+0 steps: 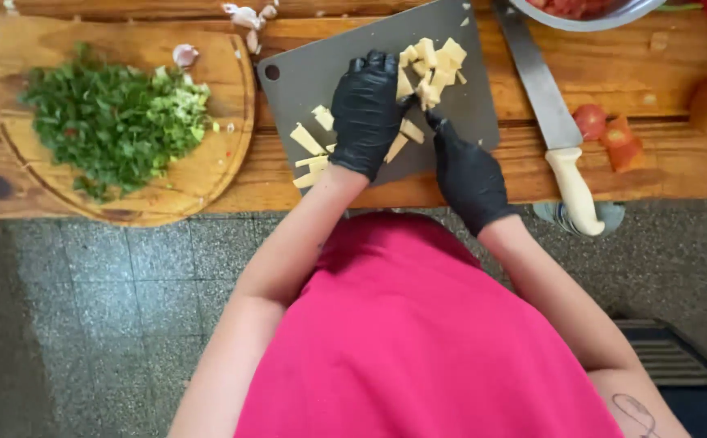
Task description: Dice a slice of cheese into small cubes on a cutting board
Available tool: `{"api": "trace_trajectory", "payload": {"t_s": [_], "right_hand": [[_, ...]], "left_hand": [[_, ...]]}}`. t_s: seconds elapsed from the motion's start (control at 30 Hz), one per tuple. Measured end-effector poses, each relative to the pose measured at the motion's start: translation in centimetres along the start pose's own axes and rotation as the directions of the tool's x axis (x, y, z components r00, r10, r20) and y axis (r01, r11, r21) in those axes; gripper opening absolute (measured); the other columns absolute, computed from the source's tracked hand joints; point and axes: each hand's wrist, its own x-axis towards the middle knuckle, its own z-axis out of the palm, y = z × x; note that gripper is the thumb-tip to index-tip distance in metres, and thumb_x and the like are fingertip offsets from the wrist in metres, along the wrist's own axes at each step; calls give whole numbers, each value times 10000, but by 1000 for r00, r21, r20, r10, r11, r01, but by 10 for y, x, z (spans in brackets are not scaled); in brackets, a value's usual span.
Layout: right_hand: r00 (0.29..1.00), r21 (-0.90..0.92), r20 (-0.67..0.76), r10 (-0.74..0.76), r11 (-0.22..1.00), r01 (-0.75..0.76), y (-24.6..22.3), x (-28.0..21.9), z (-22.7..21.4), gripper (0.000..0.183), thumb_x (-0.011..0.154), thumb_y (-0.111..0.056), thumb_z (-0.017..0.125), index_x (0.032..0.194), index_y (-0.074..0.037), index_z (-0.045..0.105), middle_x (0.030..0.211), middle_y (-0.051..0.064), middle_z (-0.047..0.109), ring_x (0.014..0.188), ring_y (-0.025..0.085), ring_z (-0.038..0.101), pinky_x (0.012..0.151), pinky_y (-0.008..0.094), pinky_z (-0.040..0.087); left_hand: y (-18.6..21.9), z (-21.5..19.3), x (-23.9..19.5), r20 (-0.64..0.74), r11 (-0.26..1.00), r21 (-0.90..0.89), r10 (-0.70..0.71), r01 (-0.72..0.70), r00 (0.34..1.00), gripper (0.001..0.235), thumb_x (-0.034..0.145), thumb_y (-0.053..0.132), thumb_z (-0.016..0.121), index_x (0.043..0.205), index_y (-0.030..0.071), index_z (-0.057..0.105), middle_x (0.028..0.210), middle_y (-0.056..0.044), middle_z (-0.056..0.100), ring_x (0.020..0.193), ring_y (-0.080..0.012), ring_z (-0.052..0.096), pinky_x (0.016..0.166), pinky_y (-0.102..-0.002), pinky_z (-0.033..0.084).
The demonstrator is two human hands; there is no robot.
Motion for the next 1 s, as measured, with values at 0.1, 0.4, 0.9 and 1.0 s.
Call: {"api": "trace_trajectory", "payload": {"t_s": [0.1,0.4,0.9,1.0], "right_hand": [[993,10,-112,-45,999,46,-12,-3,-9,491,1084,-203,473,1566,-295,466,783,251,696,649,530,634,531,617,447],[995,-166,-61,-78,984,67,-23,9,-1,571,1031,-148,514,1587,-274,474,819,168,725,642,491,663,511,605,457],[998,-130,61,33,991,-24,-4,0,-10,461,1066,-253,448,1514,-313,540,905,252,739,655,565,668,555,672,498],[995,-131,-77,-65,990,55,-19,-3,-17,443,1081,-238,474,1518,-278,534,903,170,749,612,517,653,477,625,464]], "left_hand": [[3,-19,-6,45,975,216,-61,50,997,781,711,666,808,1240,127,606,1108,-81,622,1021,-298,578,831,-431,484],[-15,-4,-1,98,1000,24,2,-4,995,445,777,524,800,1043,187,684,1009,-50,670,914,-343,614,771,-480,454],[-5,-14,3,-37,994,102,-28,32,999,521,697,572,823,993,172,668,923,-66,651,845,-357,605,726,-493,426],[-5,-12,-8,27,989,113,-96,92,995,752,754,615,778,1277,102,608,1188,-104,658,1032,-325,628,887,-456,476]]}}
